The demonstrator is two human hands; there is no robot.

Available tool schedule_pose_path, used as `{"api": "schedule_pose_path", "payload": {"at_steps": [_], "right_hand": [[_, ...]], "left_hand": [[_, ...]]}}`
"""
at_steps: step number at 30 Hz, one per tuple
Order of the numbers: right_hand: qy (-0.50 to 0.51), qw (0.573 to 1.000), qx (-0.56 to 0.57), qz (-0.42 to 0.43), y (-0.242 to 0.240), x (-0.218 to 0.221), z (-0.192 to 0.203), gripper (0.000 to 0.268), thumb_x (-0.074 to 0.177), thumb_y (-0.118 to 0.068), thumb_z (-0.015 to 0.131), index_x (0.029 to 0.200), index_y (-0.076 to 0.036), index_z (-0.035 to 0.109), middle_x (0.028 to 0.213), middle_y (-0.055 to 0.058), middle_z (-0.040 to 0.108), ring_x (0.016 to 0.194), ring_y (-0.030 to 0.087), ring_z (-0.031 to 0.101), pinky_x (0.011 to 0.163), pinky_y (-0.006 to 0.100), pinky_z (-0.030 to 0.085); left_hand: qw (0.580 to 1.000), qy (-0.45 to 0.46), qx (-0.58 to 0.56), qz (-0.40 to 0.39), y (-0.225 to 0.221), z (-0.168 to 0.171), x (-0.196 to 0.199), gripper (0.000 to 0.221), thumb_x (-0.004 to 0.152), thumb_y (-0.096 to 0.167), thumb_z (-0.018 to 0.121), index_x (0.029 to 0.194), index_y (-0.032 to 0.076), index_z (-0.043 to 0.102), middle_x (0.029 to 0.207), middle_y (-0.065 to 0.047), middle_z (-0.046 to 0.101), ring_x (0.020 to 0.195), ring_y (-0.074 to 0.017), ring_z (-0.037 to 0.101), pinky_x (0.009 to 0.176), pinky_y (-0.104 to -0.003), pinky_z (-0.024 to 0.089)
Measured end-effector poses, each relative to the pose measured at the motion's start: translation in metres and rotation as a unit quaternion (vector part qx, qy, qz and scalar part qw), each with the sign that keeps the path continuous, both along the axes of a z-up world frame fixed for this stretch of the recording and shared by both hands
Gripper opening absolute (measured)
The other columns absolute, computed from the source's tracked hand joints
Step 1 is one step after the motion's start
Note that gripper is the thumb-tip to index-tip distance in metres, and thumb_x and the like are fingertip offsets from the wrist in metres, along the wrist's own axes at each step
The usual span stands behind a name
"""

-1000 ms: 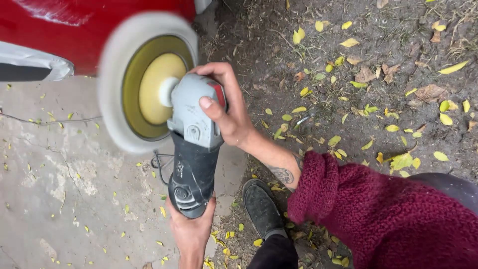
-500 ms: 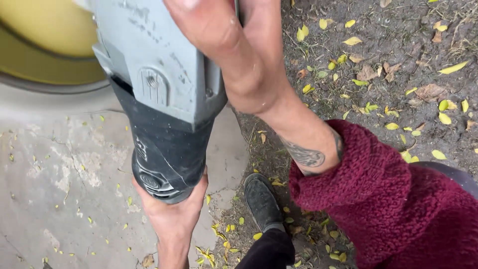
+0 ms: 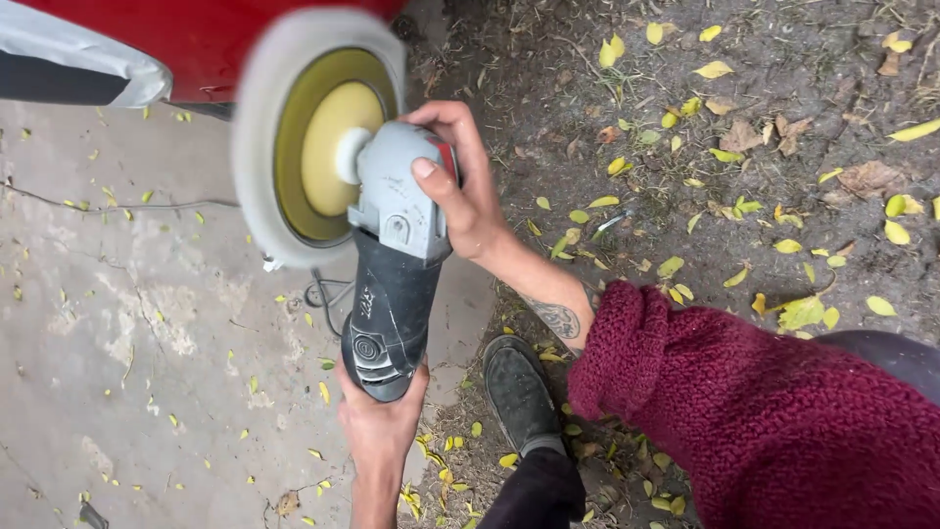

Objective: Polishing a red car using a power buffer and applying polishing compound with a brush.

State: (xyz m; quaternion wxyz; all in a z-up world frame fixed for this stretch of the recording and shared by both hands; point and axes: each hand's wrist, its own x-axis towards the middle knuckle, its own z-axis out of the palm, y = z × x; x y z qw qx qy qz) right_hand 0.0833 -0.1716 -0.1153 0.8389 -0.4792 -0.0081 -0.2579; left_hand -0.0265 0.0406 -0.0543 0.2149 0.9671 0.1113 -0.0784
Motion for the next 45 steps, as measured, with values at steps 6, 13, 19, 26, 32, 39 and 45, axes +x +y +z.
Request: {"api": "schedule_pose_path", "payload": {"at_steps": [6,13,19,26,32,39,45], "right_hand": [[-0.020,0.999,0.042,0.016,0.004,-0.005,0.023,0.059,0.097,-0.042,0.064,0.139,-0.005,0.043,0.130,0.015,0.055,0.122,0.021,0.055,0.111,0.038,0.047],[-0.080,0.997,-0.014,-0.007,-0.039,-0.022,0.145,0.054,0.105,-0.035,0.070,0.139,-0.005,0.041,0.130,0.011,0.052,0.120,0.017,0.053,0.111,0.033,0.043],[-0.038,0.996,0.067,0.038,-0.046,-0.022,0.155,0.058,0.093,-0.034,0.070,0.134,-0.002,0.045,0.124,0.019,0.059,0.103,0.022,0.060,0.096,0.038,0.051],[-0.053,0.997,-0.043,-0.019,-0.007,-0.014,0.060,0.051,0.104,-0.038,0.067,0.136,-0.006,0.044,0.128,0.011,0.056,0.116,0.016,0.055,0.107,0.033,0.045],[0.014,1.000,0.002,-0.005,0.011,-0.001,0.013,0.051,0.100,-0.038,0.067,0.133,-0.005,0.046,0.124,0.014,0.058,0.120,0.020,0.057,0.112,0.039,0.047],[-0.053,0.998,0.006,-0.014,-0.029,-0.017,0.069,0.051,0.104,-0.036,0.069,0.135,-0.006,0.044,0.134,0.014,0.055,0.120,0.017,0.053,0.110,0.034,0.044],[-0.099,0.995,-0.009,-0.031,-0.084,-0.030,0.148,0.052,0.108,-0.036,0.069,0.141,-0.006,0.042,0.130,0.010,0.053,0.120,0.015,0.052,0.111,0.031,0.042]], "left_hand": [[0.999,-0.039,-0.012,-0.022,0.015,0.007,0.005,0.095,0.064,0.031,0.091,0.143,0.002,0.046,0.104,-0.020,0.077,0.097,-0.0273,0.077,0.086,-0.041,0.058],[0.973,-0.146,-0.131,-0.121,-0.007,0.052,0.024,0.098,0.067,0.025,0.092,0.145,-0.004,0.042,0.128,-0.018,0.068,0.114,-0.0231,0.068,0.099,-0.037,0.053],[0.967,-0.145,-0.160,-0.134,-0.009,0.043,0.028,0.089,0.071,0.026,0.091,0.140,-0.004,0.043,0.125,-0.016,0.069,0.113,-0.0216,0.070,0.099,-0.036,0.055],[0.988,-0.074,-0.118,-0.068,0.014,0.001,0.002,0.089,0.067,0.026,0.090,0.140,-0.002,0.046,0.116,-0.017,0.072,0.103,-0.0229,0.073,0.090,-0.037,0.056],[0.998,0.013,-0.053,-0.019,0.014,0.005,0.002,0.090,0.066,0.031,0.089,0.139,0.000,0.048,0.108,-0.019,0.076,0.098,-0.0252,0.077,0.085,-0.039,0.059],[0.992,-0.065,-0.068,-0.081,-0.007,0.028,0.011,0.098,0.063,0.030,0.091,0.144,-0.002,0.044,0.115,-0.020,0.073,0.104,-0.0261,0.074,0.090,-0.040,0.056],[0.967,-0.161,-0.100,-0.170,-0.045,0.057,0.027,0.100,0.068,0.028,0.092,0.149,-0.003,0.041,0.131,-0.021,0.066,0.118,-0.0270,0.068,0.101,-0.040,0.052]]}}
